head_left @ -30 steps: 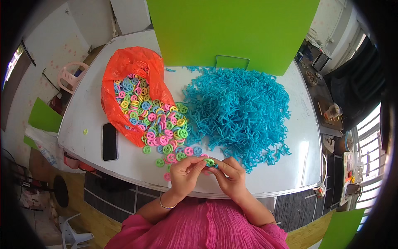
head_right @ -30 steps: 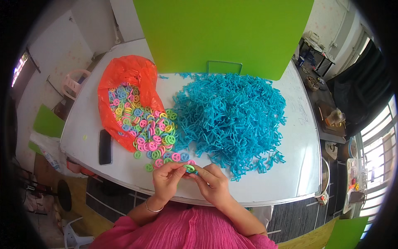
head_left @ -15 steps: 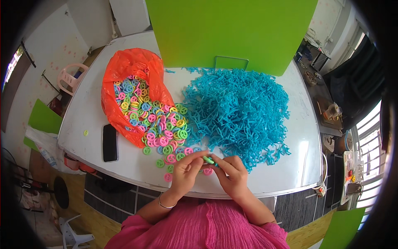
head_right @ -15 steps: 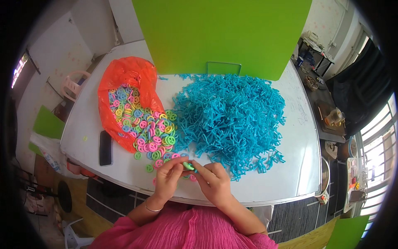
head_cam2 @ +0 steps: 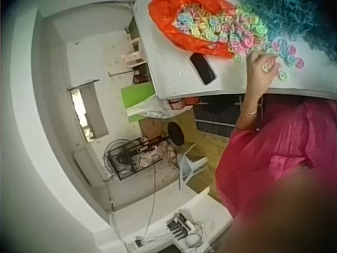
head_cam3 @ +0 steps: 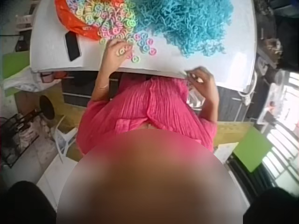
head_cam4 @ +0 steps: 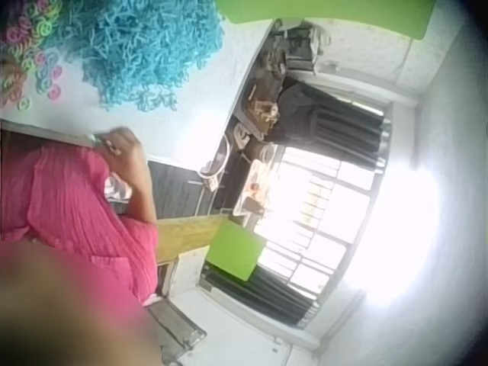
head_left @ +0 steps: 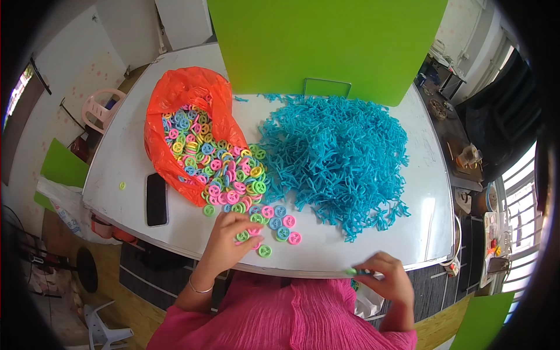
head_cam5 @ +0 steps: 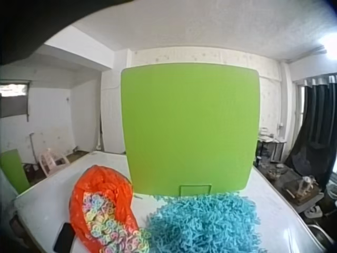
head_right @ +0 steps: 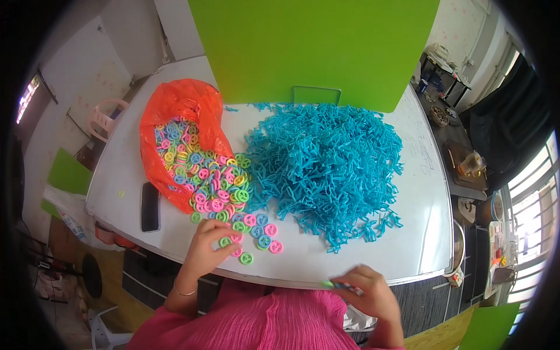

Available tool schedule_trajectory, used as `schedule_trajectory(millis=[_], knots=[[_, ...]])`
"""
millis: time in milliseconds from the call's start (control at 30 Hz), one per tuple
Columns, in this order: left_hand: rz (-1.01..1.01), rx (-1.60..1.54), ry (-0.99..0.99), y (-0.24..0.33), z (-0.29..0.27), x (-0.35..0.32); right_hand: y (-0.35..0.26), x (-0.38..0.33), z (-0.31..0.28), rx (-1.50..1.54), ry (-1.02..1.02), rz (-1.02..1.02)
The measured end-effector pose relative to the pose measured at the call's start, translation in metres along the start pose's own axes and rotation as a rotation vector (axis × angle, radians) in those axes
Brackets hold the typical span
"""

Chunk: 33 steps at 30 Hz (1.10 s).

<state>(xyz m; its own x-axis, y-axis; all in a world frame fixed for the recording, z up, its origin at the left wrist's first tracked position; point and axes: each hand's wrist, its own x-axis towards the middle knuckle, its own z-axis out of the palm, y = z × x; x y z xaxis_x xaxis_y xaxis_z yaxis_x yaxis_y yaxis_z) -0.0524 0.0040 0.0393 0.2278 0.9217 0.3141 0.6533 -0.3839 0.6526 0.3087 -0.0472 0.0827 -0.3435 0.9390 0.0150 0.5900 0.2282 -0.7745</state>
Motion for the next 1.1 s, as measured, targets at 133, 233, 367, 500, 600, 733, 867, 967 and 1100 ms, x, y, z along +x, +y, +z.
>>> schedule_trajectory(millis=[133, 233, 367, 500, 600, 733, 867, 967, 1100], knots=[[-0.015, 0.066, -0.120, 0.006, 0.008, -0.010, 0.025, -0.051, -0.025, -0.226, -0.338, 0.243], [-0.003, 0.118, -0.073, 0.009, 0.023, -0.005, 0.023, -0.055, -0.022, -0.334, -0.387, 0.330], [0.064, 0.210, -0.014, 0.015, 0.042, 0.012, 0.022, -0.038, -0.018, -0.212, -0.332, -0.033], [0.098, 0.243, -0.044, 0.016, 0.046, 0.014, 0.002, 0.013, -0.006, -0.042, -0.319, -0.158], [0.073, 0.153, 0.050, 0.006, 0.052, 0.011, -0.004, 0.064, 0.035, -0.277, 0.111, -0.252], [-0.084, -0.108, 0.173, 0.017, 0.052, 0.017, 0.009, 0.105, 0.073, -0.579, 0.273, -0.230], [-0.087, -0.215, 0.268, 0.019, 0.059, 0.017, 0.012, 0.113, 0.083, -0.705, 0.275, -0.112], [-0.125, -0.291, 0.215, 0.023, 0.063, 0.019, 0.021, 0.112, 0.083, -0.679, 0.254, -0.153], [-0.207, -0.444, 0.148, 0.024, 0.072, 0.021, 0.022, 0.113, 0.074, -0.352, 0.428, -0.396]])
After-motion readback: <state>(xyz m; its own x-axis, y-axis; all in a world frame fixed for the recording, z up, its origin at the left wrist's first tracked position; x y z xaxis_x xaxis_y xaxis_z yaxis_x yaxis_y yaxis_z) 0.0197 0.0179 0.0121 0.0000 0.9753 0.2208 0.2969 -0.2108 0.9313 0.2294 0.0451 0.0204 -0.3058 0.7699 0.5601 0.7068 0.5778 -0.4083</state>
